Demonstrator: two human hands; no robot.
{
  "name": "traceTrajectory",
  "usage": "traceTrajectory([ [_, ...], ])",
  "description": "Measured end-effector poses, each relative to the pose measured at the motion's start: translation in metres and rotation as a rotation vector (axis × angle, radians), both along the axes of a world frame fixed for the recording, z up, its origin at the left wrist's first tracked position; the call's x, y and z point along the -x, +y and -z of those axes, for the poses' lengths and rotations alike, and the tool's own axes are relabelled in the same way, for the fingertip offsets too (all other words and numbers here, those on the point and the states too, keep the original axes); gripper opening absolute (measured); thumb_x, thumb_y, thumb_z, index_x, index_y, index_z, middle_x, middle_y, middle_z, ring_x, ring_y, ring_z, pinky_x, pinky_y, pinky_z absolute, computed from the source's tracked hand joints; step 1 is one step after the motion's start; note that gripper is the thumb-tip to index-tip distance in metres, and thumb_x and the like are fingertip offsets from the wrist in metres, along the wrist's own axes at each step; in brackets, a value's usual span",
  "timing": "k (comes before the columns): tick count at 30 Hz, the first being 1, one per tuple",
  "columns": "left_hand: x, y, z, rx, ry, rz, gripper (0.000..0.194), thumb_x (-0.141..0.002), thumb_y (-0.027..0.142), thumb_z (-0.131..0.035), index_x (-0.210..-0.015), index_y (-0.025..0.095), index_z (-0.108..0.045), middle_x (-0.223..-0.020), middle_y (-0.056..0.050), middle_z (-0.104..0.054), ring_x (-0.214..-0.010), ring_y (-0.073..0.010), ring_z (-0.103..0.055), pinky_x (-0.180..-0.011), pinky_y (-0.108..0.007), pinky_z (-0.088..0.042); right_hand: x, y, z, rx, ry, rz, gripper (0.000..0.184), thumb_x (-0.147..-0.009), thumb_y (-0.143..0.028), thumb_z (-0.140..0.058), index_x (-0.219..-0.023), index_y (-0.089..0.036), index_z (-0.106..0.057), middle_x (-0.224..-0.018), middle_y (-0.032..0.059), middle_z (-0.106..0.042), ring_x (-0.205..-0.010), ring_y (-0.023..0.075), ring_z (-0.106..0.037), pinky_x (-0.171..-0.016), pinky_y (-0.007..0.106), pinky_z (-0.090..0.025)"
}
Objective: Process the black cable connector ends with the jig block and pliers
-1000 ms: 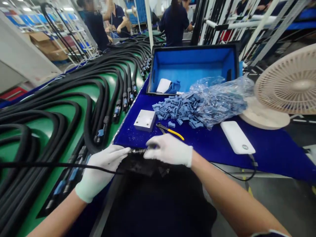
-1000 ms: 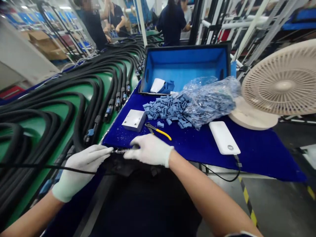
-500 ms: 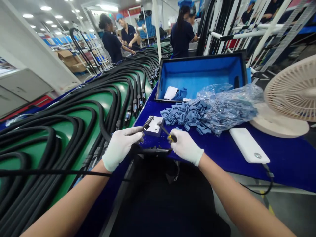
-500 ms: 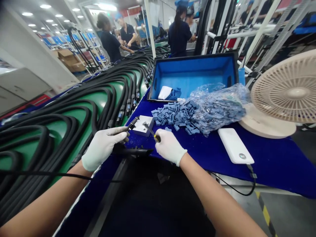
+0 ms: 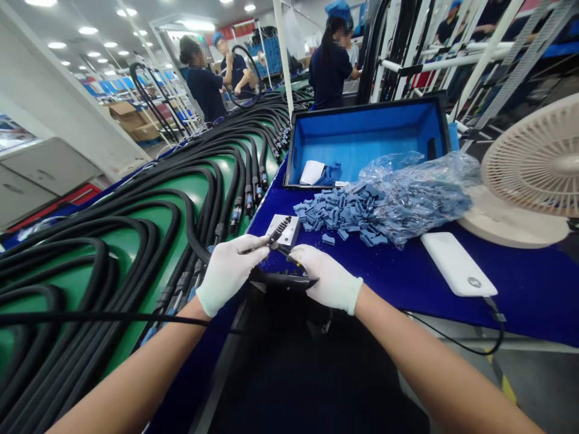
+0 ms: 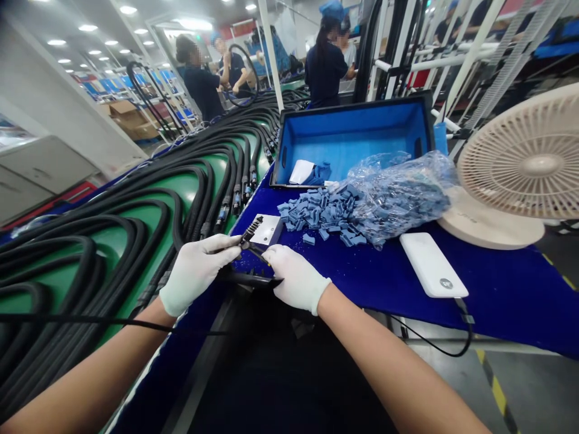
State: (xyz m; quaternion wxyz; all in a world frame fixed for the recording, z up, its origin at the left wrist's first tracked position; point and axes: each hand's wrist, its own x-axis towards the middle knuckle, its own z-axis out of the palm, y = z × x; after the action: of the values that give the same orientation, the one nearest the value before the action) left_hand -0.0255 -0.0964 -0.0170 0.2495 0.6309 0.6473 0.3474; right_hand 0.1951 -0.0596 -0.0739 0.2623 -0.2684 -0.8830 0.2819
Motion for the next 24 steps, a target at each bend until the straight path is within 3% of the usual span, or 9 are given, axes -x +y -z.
traceTrajectory([
  [5,0.006,0.028,-0.005,0.065,-0.014,0.176,0.051,-0.092,0.050,-0.060,-0.134,0.023,-0.069,-0.133,-0.004,-0.070,-0.122,-0.0290,-0.065,-0.111,-0.039,-0.046,0.005,0.001,0.007,0.035,-0.061,0.114,0.017,-0.086,-0.016,-0.052,-0.100,-0.018,-0.060,-0.097,0.0096,-0.067,-0.087,0.0231,-0.062,-0.079,0.034,-0.049],
  [8,0.006,0.046,-0.005,0.109,-0.025,0.248,0.051,-0.090,0.051,-0.063,-0.130,0.021,-0.072,-0.127,-0.005,-0.073,-0.117,-0.0309,-0.067,-0.109,-0.041,-0.048,0.005,0.004,0.006,0.138,-0.018,0.175,0.036,-0.086,-0.019,-0.056,-0.122,-0.017,-0.054,-0.102,0.0104,-0.069,-0.086,0.0232,-0.064,-0.076,0.032,-0.047],
  [10,0.004,0.052,-0.002,0.118,-0.040,0.213,0.052,-0.088,0.051,-0.066,-0.130,0.021,-0.072,-0.124,-0.006,-0.074,-0.113,-0.0318,-0.069,-0.106,-0.042,-0.050,0.004,0.009,0.008,0.200,-0.045,0.191,0.045,-0.085,-0.017,-0.057,-0.129,-0.016,-0.051,-0.101,0.0102,-0.071,-0.084,0.0231,-0.066,-0.073,0.030,-0.046],
  [14,-0.002,0.053,0.005,0.067,-0.006,0.130,0.049,-0.087,0.049,-0.069,-0.128,0.021,-0.074,-0.122,-0.006,-0.075,-0.115,-0.0327,-0.068,-0.107,-0.044,-0.049,0.010,0.019,0.020,0.165,-0.164,0.240,0.013,-0.084,-0.016,-0.054,-0.096,-0.019,-0.058,-0.089,0.0073,-0.070,-0.073,0.0202,-0.063,-0.063,0.028,-0.039],
  [16,-0.007,0.052,0.005,0.004,0.027,0.114,0.045,-0.088,0.046,-0.068,-0.125,0.021,-0.075,-0.122,-0.005,-0.075,-0.116,-0.0316,-0.068,-0.108,-0.041,-0.048,0.015,0.023,0.025,0.115,-0.182,0.295,0.008,-0.083,-0.017,-0.055,-0.090,-0.020,-0.056,-0.089,0.0060,-0.070,-0.073,0.0198,-0.062,-0.061,0.028,-0.037],
  [21,-0.012,0.054,-0.001,-0.029,0.090,0.115,0.041,-0.088,0.040,-0.067,-0.123,0.021,-0.076,-0.121,-0.003,-0.076,-0.113,-0.0284,-0.069,-0.106,-0.035,-0.049,0.010,0.025,0.024,0.093,-0.145,0.274,0.011,-0.084,-0.017,-0.054,-0.094,-0.020,-0.059,-0.091,0.0049,-0.070,-0.082,0.0206,-0.064,-0.071,0.028,-0.043],
  [24,-0.010,0.055,-0.003,-0.027,0.050,0.012,0.043,-0.090,0.044,-0.063,-0.123,0.018,-0.074,-0.117,-0.005,-0.077,-0.109,-0.0287,-0.070,-0.099,-0.035,-0.052,-0.007,0.023,0.014,0.050,-0.173,0.245,0.017,-0.080,-0.012,-0.058,-0.095,-0.018,-0.063,-0.094,0.0082,-0.071,-0.092,0.0233,-0.065,-0.084,0.033,-0.047],
])
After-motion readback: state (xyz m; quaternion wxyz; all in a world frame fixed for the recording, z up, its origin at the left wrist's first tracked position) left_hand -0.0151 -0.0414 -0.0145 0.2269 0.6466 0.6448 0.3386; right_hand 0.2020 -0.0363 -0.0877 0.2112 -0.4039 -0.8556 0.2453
